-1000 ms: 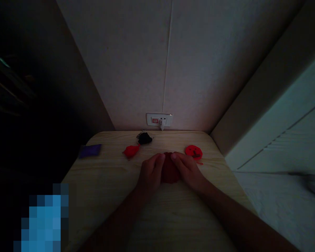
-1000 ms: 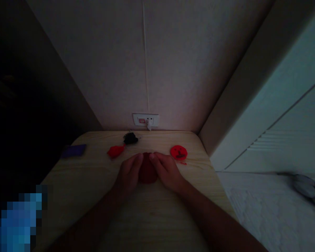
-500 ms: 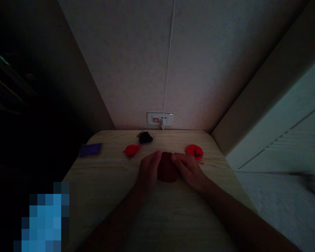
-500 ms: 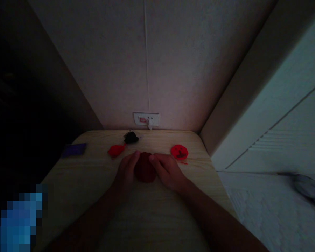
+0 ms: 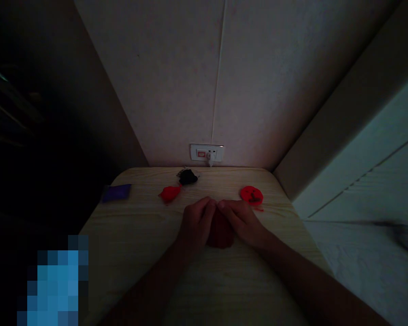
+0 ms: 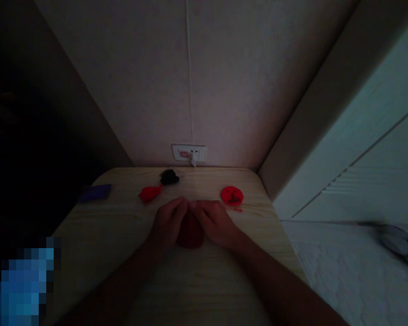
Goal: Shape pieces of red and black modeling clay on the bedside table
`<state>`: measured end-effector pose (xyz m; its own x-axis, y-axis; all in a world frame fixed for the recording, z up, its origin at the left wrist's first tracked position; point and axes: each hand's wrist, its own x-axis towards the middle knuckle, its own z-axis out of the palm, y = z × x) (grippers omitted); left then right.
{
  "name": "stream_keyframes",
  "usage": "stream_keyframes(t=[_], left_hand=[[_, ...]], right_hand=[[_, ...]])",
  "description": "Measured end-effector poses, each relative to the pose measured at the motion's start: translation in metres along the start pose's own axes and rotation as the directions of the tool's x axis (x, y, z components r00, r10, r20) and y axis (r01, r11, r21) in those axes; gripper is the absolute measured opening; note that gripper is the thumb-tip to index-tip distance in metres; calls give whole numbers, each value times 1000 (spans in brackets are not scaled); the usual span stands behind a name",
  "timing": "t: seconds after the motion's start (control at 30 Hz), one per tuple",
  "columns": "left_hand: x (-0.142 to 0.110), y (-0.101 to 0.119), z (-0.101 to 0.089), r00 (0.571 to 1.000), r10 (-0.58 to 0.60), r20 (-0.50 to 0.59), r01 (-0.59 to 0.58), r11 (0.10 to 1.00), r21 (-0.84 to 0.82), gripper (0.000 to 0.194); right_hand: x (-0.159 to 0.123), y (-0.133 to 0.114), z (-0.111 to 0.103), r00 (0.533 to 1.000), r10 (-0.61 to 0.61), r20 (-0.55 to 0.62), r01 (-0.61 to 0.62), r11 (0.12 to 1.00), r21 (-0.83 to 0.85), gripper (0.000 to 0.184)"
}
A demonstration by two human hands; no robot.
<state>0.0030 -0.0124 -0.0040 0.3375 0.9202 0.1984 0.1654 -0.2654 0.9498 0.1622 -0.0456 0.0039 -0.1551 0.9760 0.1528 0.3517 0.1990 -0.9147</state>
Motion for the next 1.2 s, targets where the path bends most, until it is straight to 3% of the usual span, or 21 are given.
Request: stream_keyframes(t=[0.2,0.4,0.57,0.87,1.0,1.2], left_hand=[[0,0,-1,998,-4,-67,9,996,83,40],[0,-2,-1,999,-44,26,44,999,19,43],[-4,2,0,997,-11,72,7,999,48,42],[-1,-4,1,997,-45,57,53,988,-143,41],[-1,0,0,997,-28,69,32,998,-59,38],[-1,2,1,999,15,-39,-15,1000,8,40]], right_hand=[[0,-2,-1,991,15,133,-27,995,94,43],[2,9,1,998,61,-21,-55,971,235,45],[5,8,2,990,133,-44,-109,929,355,43],[2,6,2,996,88,-22,-79,959,274,48],[1,4,-2,997,76,12,-77,978,196,49],[2,1,-2,992,78,95,-99,964,246,49]])
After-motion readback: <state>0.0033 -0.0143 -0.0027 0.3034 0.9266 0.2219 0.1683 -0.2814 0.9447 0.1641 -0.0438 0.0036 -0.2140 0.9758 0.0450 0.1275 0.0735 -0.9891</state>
